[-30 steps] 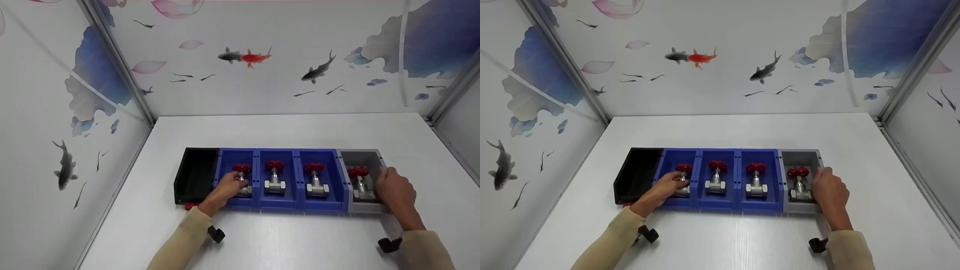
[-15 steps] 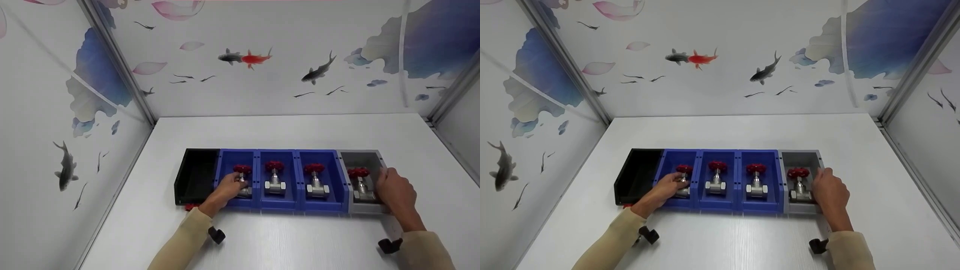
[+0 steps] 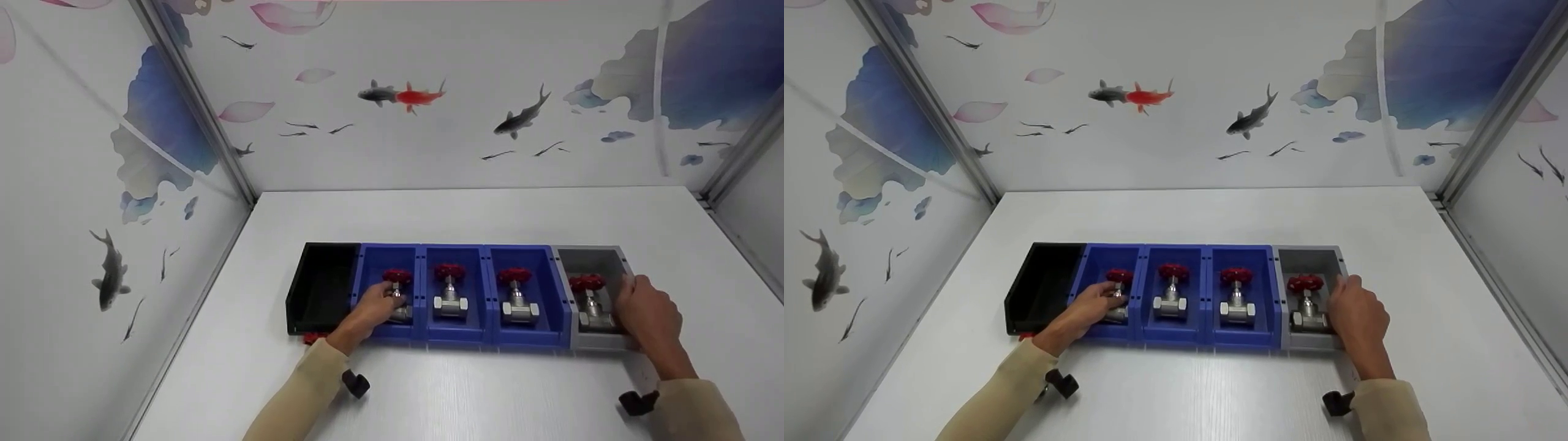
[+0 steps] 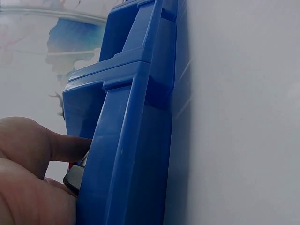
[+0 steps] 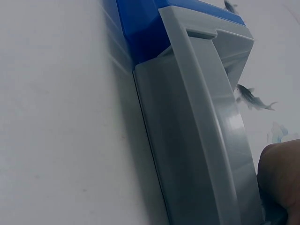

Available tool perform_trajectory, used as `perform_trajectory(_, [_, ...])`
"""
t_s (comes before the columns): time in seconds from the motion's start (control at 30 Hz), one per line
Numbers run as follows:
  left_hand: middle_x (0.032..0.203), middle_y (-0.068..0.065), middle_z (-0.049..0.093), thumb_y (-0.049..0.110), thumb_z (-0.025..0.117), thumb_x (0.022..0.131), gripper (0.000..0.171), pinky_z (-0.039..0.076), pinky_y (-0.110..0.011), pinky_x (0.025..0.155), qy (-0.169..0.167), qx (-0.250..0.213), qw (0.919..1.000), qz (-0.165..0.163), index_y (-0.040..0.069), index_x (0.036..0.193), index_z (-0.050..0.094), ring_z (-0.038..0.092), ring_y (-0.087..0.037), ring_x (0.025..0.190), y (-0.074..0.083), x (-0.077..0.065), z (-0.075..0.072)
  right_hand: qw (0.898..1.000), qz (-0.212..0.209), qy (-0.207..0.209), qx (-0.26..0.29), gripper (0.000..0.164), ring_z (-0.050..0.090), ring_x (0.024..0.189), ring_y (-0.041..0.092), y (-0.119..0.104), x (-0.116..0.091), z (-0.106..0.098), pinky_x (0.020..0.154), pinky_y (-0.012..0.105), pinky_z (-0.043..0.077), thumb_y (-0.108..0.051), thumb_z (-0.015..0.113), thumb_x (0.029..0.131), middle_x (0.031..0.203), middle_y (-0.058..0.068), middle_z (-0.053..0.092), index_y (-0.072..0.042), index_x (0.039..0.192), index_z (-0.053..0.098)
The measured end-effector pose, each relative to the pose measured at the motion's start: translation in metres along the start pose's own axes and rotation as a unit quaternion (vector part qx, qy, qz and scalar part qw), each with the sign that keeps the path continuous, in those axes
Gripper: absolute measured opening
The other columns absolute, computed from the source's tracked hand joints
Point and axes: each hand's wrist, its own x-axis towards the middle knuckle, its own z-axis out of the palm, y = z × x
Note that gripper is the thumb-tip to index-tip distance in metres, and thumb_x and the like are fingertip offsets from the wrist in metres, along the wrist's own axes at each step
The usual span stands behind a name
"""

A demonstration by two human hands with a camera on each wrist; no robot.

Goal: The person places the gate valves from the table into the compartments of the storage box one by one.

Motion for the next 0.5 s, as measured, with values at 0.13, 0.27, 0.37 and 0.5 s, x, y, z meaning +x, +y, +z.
perform_trajectory(0.13, [0.147, -0.025, 0.044, 0.016, 0.058, 0.098, 0.062, 0.035, -0.052, 0.111, 0.003, 0.003, 1.0000, -0.003, -0.008, 0.149, 0.033, 0.043, -0.036, 0.136, 0.0010, -0.0005, 0.0010, 1.000, -0.007, 0.006, 0.000, 0.060, 0.049, 0.061, 0.031, 0.0000, -0.0010, -0.0005, 0.050, 0.042, 0.039, -0.037, 0.019, 0.108, 0.077, 0.029, 0.057, 0.016, 0.116, 0.045])
perform_trajectory(0.27, [0.150, -0.025, 0.041, 0.016, 0.057, 0.098, 0.062, 0.034, -0.051, 0.112, 0.005, 0.009, 0.9999, -0.004, -0.008, 0.149, 0.032, 0.038, -0.037, 0.139, 0.0025, -0.0013, 0.0017, 1.000, -0.015, 0.021, 0.003, 0.055, 0.051, 0.060, 0.033, -0.0001, -0.0018, 0.0001, 0.049, 0.045, 0.041, -0.034, 0.023, 0.108, 0.079, 0.033, 0.058, 0.015, 0.113, 0.047])
perform_trajectory(0.37, [0.150, -0.024, 0.041, 0.017, 0.057, 0.098, 0.062, 0.034, -0.051, 0.113, 0.007, 0.012, 0.9999, -0.006, -0.007, 0.149, 0.033, 0.038, -0.037, 0.140, 0.0031, -0.0017, 0.0022, 1.000, -0.016, 0.025, 0.004, 0.056, 0.053, 0.061, 0.034, -0.0002, -0.0019, 0.0005, 0.049, 0.047, 0.042, -0.035, 0.023, 0.108, 0.083, 0.036, 0.058, 0.016, 0.115, 0.047])
perform_trajectory(0.5, [0.150, -0.024, 0.042, 0.017, 0.056, 0.099, 0.060, 0.034, -0.052, 0.112, 0.006, 0.015, 0.9999, -0.005, -0.007, 0.150, 0.033, 0.039, -0.037, 0.139, 0.0030, -0.0013, 0.0019, 1.000, -0.014, 0.024, 0.005, 0.058, 0.054, 0.063, 0.035, 0.0001, -0.0008, 0.0013, 0.050, 0.047, 0.043, -0.036, 0.023, 0.108, 0.086, 0.037, 0.059, 0.016, 0.117, 0.047])
